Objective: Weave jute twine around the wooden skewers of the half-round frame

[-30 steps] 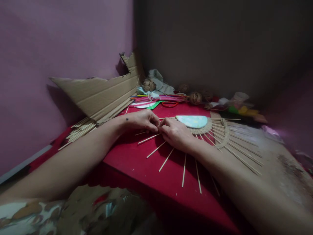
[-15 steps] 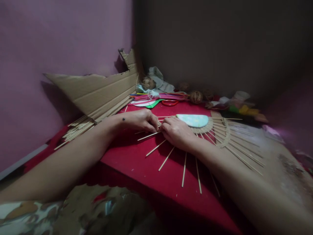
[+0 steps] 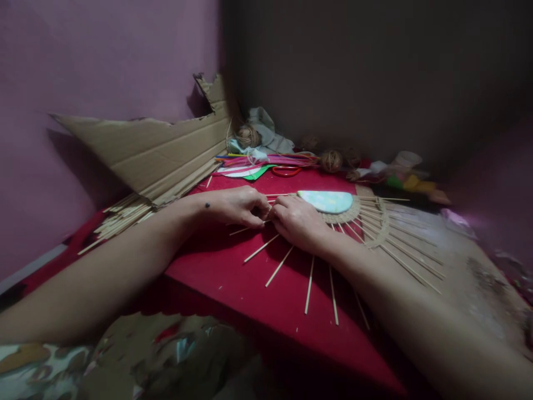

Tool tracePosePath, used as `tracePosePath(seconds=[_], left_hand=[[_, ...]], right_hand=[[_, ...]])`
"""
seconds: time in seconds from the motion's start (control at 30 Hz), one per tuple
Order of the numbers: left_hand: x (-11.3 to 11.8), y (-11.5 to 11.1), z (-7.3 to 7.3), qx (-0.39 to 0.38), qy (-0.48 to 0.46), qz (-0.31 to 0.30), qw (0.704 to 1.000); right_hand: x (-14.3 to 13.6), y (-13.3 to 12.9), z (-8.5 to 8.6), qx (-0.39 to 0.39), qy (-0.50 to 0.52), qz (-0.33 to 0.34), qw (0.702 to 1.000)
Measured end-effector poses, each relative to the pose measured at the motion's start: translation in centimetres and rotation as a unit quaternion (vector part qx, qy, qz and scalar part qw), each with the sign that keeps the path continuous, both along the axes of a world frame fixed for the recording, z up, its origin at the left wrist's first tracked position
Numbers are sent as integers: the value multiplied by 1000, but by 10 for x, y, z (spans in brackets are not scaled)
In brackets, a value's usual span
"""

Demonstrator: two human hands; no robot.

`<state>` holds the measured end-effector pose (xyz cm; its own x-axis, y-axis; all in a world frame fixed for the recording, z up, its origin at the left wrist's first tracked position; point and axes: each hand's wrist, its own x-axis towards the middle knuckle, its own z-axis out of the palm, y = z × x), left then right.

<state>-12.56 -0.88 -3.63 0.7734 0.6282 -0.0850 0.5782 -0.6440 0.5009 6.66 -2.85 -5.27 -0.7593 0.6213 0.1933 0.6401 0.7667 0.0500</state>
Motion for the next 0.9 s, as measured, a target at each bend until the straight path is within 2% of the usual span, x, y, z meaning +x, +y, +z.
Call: tracePosePath(seconds=[0.17, 0.3, 0.5, 0.7, 0.9], left_hand=[[0, -3, 1, 47, 28, 23, 998], [4, -10, 0, 55, -3, 57, 997], [6, -16, 0, 71, -46, 67, 994], [-1, -9, 0, -11, -37, 88, 995], [3, -7, 3, -6, 8, 94, 995]], right_hand=[[0, 3, -4, 12, -3, 3, 1000], [0, 3, -4, 9, 6, 0, 1000], [1, 3, -1, 3, 8, -7, 1000], [1, 3, -5, 14, 7, -10, 1000], [1, 1, -3, 19, -2, -9, 1000]])
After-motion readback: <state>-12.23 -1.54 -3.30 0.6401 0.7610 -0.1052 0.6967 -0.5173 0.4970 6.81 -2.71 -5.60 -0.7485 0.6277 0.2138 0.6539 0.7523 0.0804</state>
